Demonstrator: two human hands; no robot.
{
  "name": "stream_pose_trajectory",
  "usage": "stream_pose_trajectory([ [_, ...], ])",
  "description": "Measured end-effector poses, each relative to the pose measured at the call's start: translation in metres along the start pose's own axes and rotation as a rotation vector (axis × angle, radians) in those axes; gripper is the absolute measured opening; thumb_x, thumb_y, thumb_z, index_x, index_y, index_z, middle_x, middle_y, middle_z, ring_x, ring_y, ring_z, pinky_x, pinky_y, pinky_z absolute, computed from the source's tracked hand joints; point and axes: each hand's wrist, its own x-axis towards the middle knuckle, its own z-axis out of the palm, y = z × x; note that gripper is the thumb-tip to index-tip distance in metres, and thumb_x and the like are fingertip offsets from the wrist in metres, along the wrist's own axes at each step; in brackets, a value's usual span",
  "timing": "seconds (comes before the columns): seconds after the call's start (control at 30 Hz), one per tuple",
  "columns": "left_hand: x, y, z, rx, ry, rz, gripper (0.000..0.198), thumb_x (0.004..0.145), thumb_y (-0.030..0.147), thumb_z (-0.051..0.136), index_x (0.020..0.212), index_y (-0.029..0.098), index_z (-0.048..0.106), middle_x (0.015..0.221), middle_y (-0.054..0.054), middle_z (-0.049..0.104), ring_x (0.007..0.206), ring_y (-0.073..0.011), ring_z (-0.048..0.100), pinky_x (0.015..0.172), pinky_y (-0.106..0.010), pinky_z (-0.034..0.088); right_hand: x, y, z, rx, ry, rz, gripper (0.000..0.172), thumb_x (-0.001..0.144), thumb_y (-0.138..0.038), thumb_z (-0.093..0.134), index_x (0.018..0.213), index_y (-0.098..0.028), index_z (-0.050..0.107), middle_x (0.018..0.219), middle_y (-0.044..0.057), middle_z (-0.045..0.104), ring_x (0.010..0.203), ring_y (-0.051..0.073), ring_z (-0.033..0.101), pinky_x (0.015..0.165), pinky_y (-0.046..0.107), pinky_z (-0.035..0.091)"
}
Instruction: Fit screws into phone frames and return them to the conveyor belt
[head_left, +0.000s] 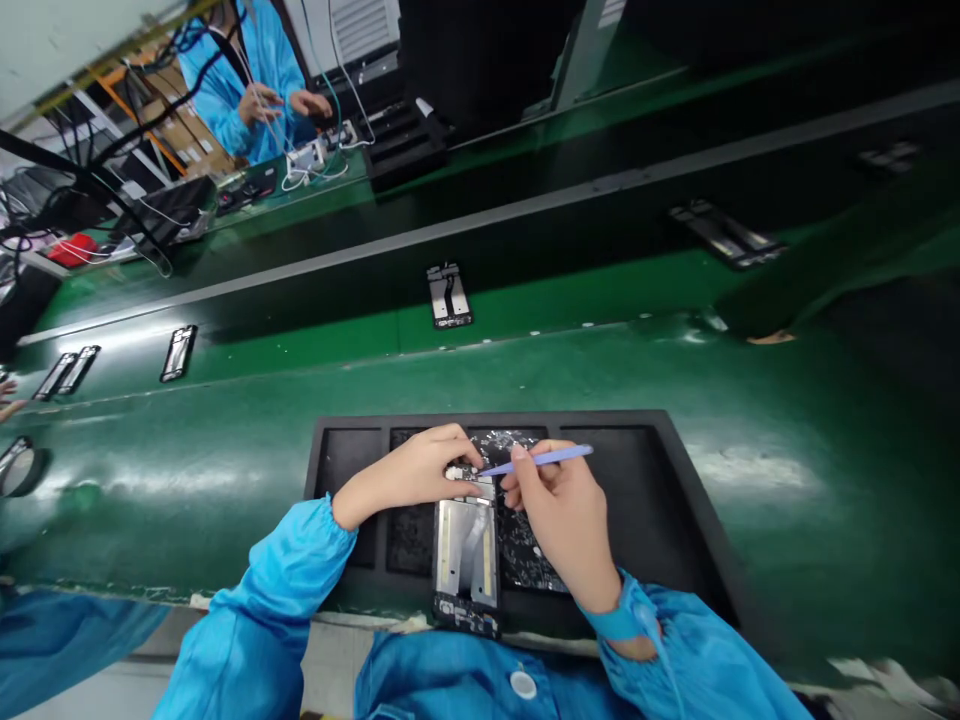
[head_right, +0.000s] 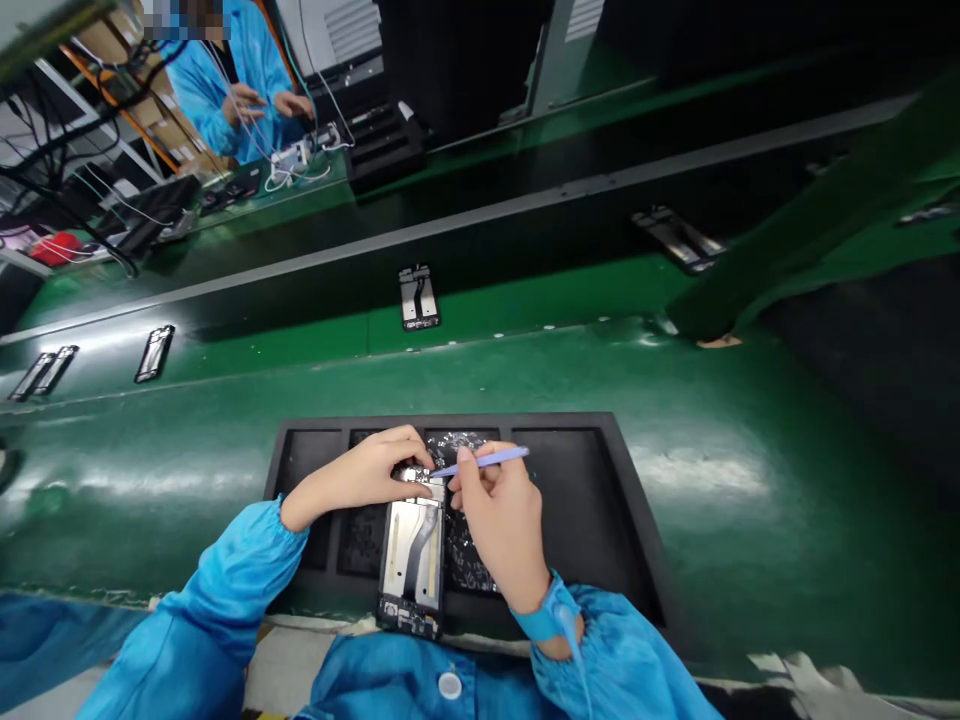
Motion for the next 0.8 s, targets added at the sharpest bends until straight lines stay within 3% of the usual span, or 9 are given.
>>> stream_pose_trajectory([
  [0.53, 0.001, -0.007, 0.006, -0.058, 0.034, 0.019, 0.017, 0.092, 0.027, 0.074, 0.103, 0.016, 0.068, 0.102, -0.004, 0.061, 0.097, -0.0181, 0.063, 0.085, -0.026, 0.049, 0.003, -0.006, 0.004, 0.188, 0.047, 0.043, 0.045, 0.084, -0.057, 0.073, 0.094, -0.026, 0.041, 0.057, -0.006, 0.065, 0.041, 0.015, 0.060, 0.042, 0.025, 0.049],
  [0.7, 0.004, -0.011, 0.009, -0.074, 0.063, 0.035, 0.012, 0.098, 0.028, 0.067, 0.096, 0.017, 0.070, 0.097, -0.003, 0.063, 0.091, -0.0153, 0.064, 0.083, -0.024, 0.050, 0.015, -0.015, -0.015, 0.135, 0.138, -0.066, 0.041, 0.088, -0.059, 0.068, 0.098, -0.026, 0.046, 0.061, -0.007, 0.063, 0.045, 0.012, 0.058, 0.046, 0.024, 0.049],
  [0.8, 0.005, -0.011, 0.012, -0.061, 0.085, 0.026, 0.015, 0.100, 0.028, 0.063, 0.094, 0.017, 0.071, 0.096, -0.003, 0.064, 0.090, -0.0150, 0.066, 0.083, -0.024, 0.050, 0.027, -0.018, -0.030, 0.019, 0.044, -0.109, 0.041, 0.087, -0.061, 0.069, 0.097, -0.022, 0.059, 0.068, -0.001, 0.068, 0.054, 0.014, 0.064, 0.053, 0.027, 0.053],
])
